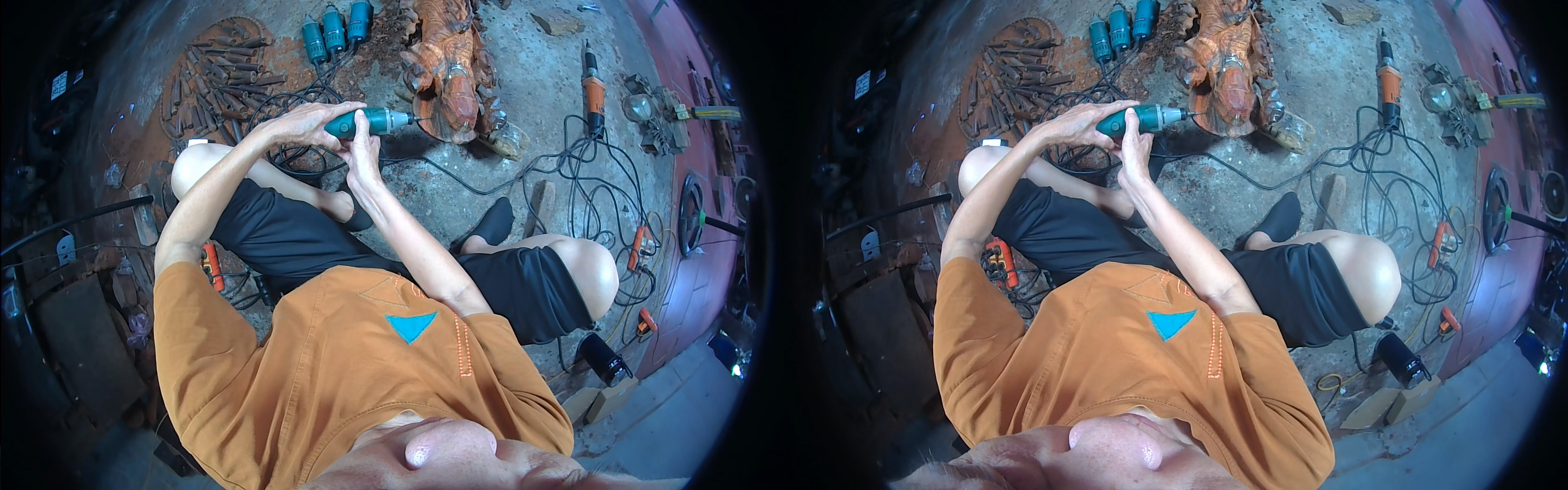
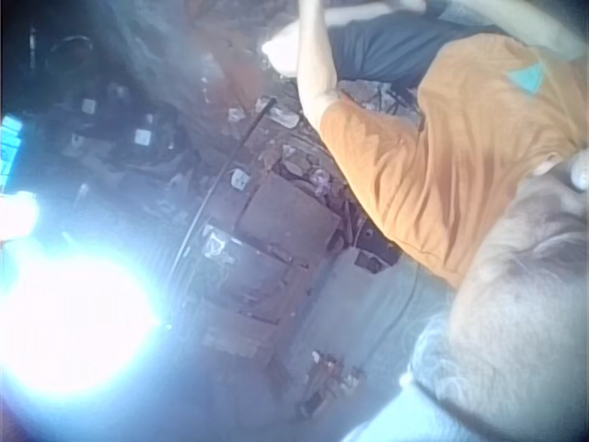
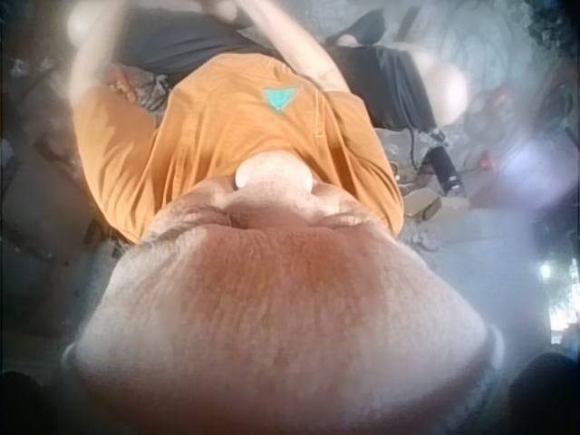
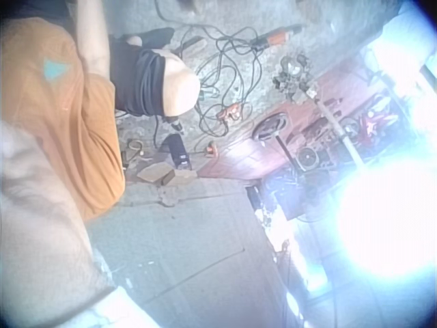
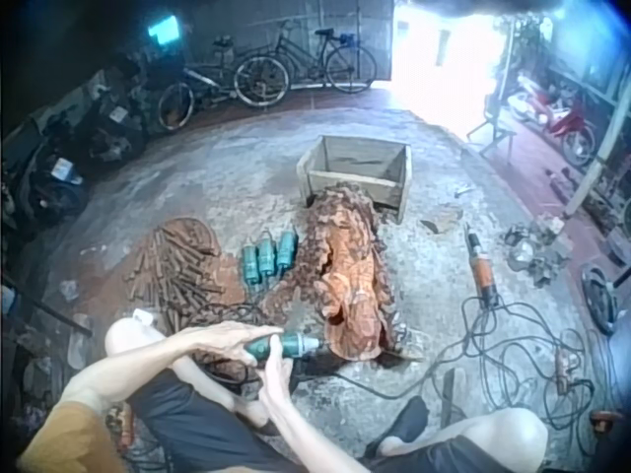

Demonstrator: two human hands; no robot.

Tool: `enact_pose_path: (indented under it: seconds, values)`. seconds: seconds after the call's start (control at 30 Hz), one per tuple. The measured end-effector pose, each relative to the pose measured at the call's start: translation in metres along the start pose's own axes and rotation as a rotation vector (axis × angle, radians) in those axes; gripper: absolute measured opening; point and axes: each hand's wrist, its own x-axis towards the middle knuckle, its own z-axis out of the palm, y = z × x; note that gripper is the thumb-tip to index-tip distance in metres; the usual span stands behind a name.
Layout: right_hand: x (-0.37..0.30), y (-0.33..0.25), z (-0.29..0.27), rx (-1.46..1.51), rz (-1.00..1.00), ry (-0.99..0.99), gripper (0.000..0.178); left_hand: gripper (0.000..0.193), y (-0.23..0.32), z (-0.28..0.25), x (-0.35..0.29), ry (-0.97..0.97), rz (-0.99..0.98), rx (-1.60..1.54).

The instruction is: The person sits on the floor and uses a handheld rotary tool to carve a large piece of wood. They hold the tool with both hands and move it along the surface of the wood, creating fine details and removing material.

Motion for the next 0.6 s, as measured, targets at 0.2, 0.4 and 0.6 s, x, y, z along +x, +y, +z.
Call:
enact_pose_path:
  seconds: [0.2, 0.4, 0.6]
  values:
    - [0.011, -0.003, -0.005, 0.002, 0.016, -0.066, 0.063, 0.097, -0.004, 0.002, 0.003, 0.036, -0.028, 0.036]
    - [0.005, 0.002, -0.004, 0.010, -0.023, -0.017, 0.064, 0.097, 0.001, 0.001, 0.001, 0.015, 0.001, -0.008]
    - [-0.003, 0.009, -0.001, 0.022, -0.038, 0.053, 0.063, 0.098, -0.002, 0.005, -0.001, 0.036, 0.062, -0.006]
